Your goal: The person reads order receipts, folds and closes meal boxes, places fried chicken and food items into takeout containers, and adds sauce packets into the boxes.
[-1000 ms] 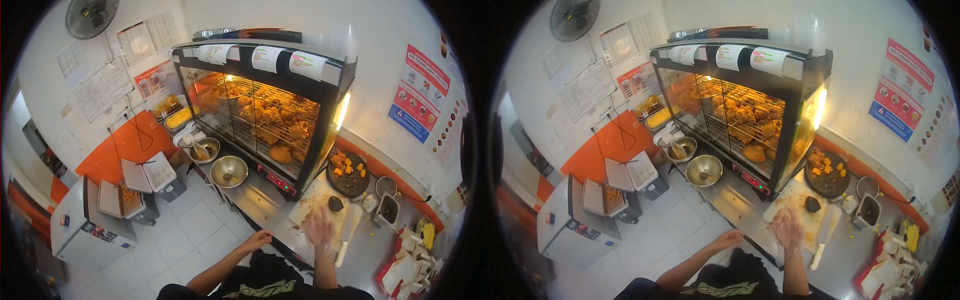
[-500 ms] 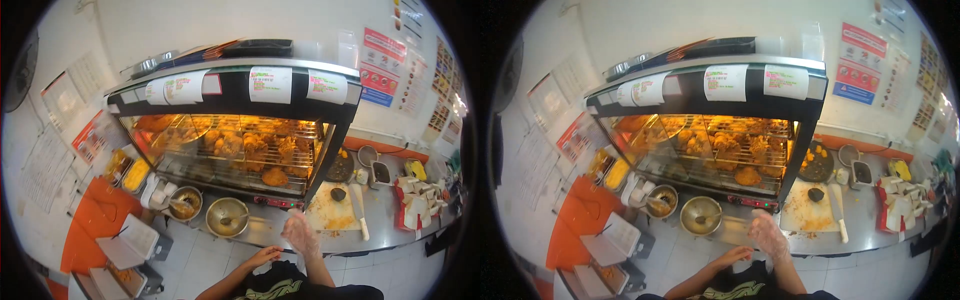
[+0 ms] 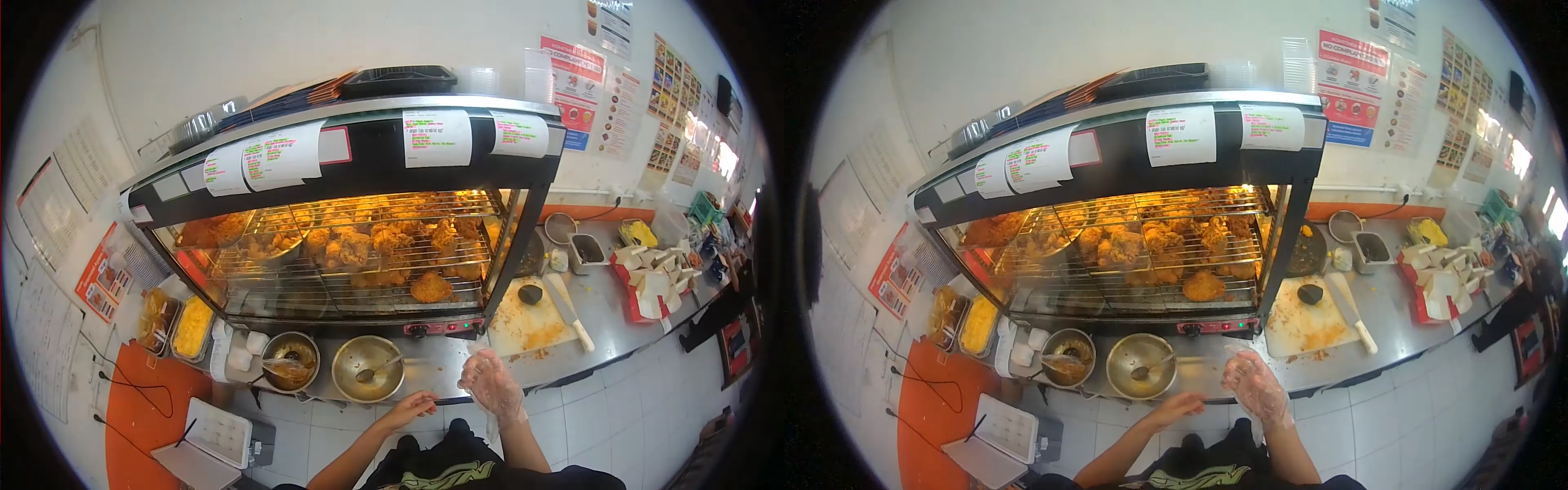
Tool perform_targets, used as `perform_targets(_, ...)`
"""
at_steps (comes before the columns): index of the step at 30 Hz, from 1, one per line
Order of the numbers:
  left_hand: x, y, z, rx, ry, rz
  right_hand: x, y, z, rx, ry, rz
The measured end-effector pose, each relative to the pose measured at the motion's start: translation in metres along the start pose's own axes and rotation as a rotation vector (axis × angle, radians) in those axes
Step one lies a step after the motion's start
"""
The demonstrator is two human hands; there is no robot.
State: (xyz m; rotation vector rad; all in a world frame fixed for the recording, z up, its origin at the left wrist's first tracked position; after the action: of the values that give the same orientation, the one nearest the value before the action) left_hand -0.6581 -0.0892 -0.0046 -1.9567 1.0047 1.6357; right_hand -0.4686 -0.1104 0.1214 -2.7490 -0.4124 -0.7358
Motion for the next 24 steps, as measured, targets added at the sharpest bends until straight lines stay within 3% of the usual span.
perform_targets(7,-0.043,-0.028,0.000,0.064,0.038,-0.069,-0.010,0.022,-0.002,-0.055,0.079,0.053)
perform_targets(9,-0.070,-0.036,0.011,0.121,-0.044,-0.194,-0.008,0.027,-0.004,-0.039,0.018,0.090)
perform_targets(11,-0.141,-0.032,0.022,0.129,0.022,-0.297,-0.002,0.033,-0.009,-0.057,0.047,0.107)
perform_targets(12,-0.179,-0.038,0.034,0.108,-0.111,-0.493,-0.001,0.036,-0.012,-0.073,0.065,0.118)
perform_targets(15,-0.314,-0.035,0.046,-0.061,-0.250,-1.000,0.007,0.046,-0.017,-0.116,0.084,0.128)
perform_targets(16,-0.350,-0.027,0.042,-0.263,-0.285,-1.020,0.008,0.048,-0.015,-0.112,0.082,0.132)
perform_targets(18,-0.406,-0.022,0.031,-0.417,-0.601,-1.188,0.009,0.055,-0.016,-0.123,0.087,0.140)
perform_targets(22,-0.450,-0.044,0.002,-0.603,-0.885,-1.221,0.010,0.067,-0.020,-0.174,0.089,0.160)
perform_targets(24,-0.456,-0.062,-0.005,-0.698,-0.889,-1.052,0.009,0.077,-0.019,-0.193,0.081,0.161)
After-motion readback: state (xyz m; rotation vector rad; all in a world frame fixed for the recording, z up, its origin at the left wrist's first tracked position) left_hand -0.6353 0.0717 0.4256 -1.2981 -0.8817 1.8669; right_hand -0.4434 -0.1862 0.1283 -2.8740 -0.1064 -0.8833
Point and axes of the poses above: each hand's wrist, its own y-axis away from the middle knuckle, its own z-axis out of the back of the hand, x = y × z, the point moved 3 cm from there along -y, towards the middle knuckle, and after that the axes turned 12 degrees about -z, right-handed, at the moved point
